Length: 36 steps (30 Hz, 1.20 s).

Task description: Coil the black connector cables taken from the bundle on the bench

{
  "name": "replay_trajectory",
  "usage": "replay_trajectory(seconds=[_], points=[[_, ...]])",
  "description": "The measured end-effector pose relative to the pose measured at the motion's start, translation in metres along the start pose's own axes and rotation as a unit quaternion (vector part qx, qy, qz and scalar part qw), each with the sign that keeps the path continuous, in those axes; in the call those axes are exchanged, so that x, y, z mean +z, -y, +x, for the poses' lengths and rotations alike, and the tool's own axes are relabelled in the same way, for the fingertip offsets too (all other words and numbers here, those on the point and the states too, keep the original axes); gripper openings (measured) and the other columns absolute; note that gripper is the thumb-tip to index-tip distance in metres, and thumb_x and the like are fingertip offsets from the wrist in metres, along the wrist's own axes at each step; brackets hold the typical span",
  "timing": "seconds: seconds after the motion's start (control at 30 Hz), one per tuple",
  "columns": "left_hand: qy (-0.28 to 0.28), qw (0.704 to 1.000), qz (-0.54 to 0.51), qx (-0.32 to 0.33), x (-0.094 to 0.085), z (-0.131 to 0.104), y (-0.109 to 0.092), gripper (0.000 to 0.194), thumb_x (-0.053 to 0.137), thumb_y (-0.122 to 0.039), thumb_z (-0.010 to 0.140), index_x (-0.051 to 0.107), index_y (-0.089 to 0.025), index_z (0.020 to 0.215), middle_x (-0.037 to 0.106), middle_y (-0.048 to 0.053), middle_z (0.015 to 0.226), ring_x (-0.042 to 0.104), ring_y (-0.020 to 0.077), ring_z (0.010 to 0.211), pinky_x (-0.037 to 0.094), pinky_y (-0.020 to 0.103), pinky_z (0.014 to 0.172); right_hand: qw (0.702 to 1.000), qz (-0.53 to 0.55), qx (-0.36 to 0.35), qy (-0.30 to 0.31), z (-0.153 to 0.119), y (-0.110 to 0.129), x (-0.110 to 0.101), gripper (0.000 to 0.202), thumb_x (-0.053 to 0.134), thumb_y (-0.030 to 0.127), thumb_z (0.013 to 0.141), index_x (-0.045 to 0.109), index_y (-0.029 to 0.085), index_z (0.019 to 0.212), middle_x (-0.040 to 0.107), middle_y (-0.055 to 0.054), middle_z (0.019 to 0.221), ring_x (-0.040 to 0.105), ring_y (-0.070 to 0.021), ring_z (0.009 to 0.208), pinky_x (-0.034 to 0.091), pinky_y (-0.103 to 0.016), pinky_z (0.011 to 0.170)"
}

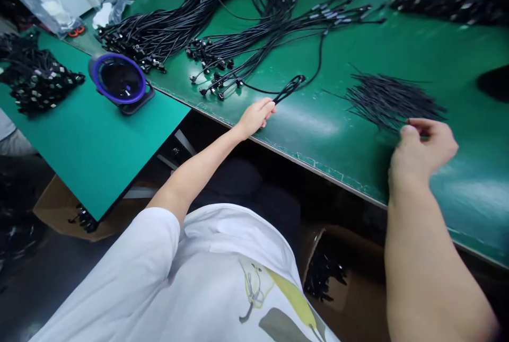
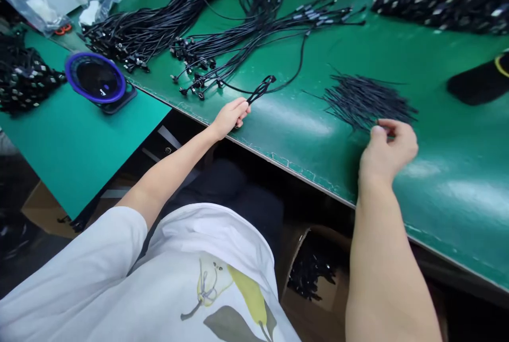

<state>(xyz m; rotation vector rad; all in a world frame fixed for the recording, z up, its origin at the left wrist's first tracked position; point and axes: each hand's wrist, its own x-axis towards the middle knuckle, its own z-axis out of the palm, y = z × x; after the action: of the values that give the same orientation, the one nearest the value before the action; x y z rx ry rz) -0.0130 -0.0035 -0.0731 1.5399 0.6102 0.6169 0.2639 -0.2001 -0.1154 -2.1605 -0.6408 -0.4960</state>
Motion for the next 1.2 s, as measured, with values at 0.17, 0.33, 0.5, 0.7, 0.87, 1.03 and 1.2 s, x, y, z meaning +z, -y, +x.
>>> replay_trajectory(seconds=[0.17,0.33,0.5,0.7,0.87,1.03,1.2], points=[[-0.047,0.999,0.017,0.004,0.005,-0.007,0.002,0.026,0.041,-0.02,0.098,0.05,-0.018,0.073,0.039,-0.006,0.06,0.036,0.0058,0.047,0.032,0.018,0.051,0.997,0.07,0.028,0.02,-0.016,0.028,-0.016,0.024,0.065,-0.001,0.07,0.054,0.02,0.073,0.052,0.001,0.072,0.042,-0.011,0.06,0.038,-0.031,0.065],[-0.067,0.996,0.056,0.017,0.008,-0.015,-0.006,0.019,0.052,-0.014,0.089,0.054,-0.019,0.071,0.046,-0.004,0.062,0.041,0.0104,0.061,0.032,0.023,0.061,0.996,0.057,0.029,0.069,-0.021,0.043,-0.024,0.033,0.07,0.037,0.077,0.045,0.027,0.057,0.05,-0.005,0.062,0.05,-0.0194,0.061,0.036,-0.046,0.066],[-0.056,0.998,-0.022,-0.003,0.014,-0.033,-0.012,0.021,0.04,-0.018,0.093,0.05,-0.019,0.075,0.041,-0.004,0.061,0.038,0.008,0.053,0.033,0.024,0.057,0.991,0.102,-0.004,0.092,-0.042,0.058,-0.026,0.034,0.045,0.056,0.085,0.061,0.033,0.067,0.059,-0.014,0.075,0.061,-0.0344,0.089,0.037,-0.057,0.073],[0.095,0.933,-0.303,-0.167,0.035,-0.118,-0.002,0.028,0.054,-0.045,0.089,0.053,-0.017,0.088,0.032,-0.009,0.058,0.022,0.0055,0.045,0.023,0.018,0.043,0.938,0.215,-0.064,0.265,-0.135,0.125,-0.049,0.016,0.059,0.037,0.086,0.071,0.028,0.093,0.063,-0.005,0.085,0.06,-0.0225,0.078,0.049,-0.042,0.07],[0.093,0.909,-0.317,-0.255,0.024,-0.141,0.004,0.057,0.067,-0.048,0.082,0.051,-0.017,0.127,0.035,-0.009,0.057,0.023,0.0058,0.046,0.025,0.018,0.044,0.874,0.327,0.062,0.355,-0.176,0.156,-0.046,0.003,0.061,0.024,0.086,0.063,0.021,0.086,0.055,0.0,0.077,0.055,-0.0118,0.063,0.047,-0.026,0.056],[0.074,0.955,-0.174,-0.227,0.023,-0.133,0.009,0.049,0.056,-0.049,0.09,0.061,-0.015,0.125,0.037,-0.006,0.06,0.032,0.0081,0.049,0.031,0.022,0.048,0.893,0.285,0.016,0.348,-0.187,0.15,-0.056,0.006,0.057,0.022,0.09,0.061,0.021,0.086,0.058,-0.001,0.078,0.055,-0.012,0.063,0.047,-0.026,0.055],[0.123,0.981,0.076,-0.132,0.021,-0.128,0.007,0.037,0.051,-0.034,0.092,0.065,-0.024,0.124,0.063,0.006,0.092,0.055,0.0161,0.076,0.046,0.028,0.071,0.888,0.157,-0.276,0.332,-0.169,0.15,-0.072,0.018,0.048,0.016,0.092,0.064,0.026,0.093,0.064,-0.001,0.077,0.061,-0.015,0.069,0.052,-0.031,0.065]])
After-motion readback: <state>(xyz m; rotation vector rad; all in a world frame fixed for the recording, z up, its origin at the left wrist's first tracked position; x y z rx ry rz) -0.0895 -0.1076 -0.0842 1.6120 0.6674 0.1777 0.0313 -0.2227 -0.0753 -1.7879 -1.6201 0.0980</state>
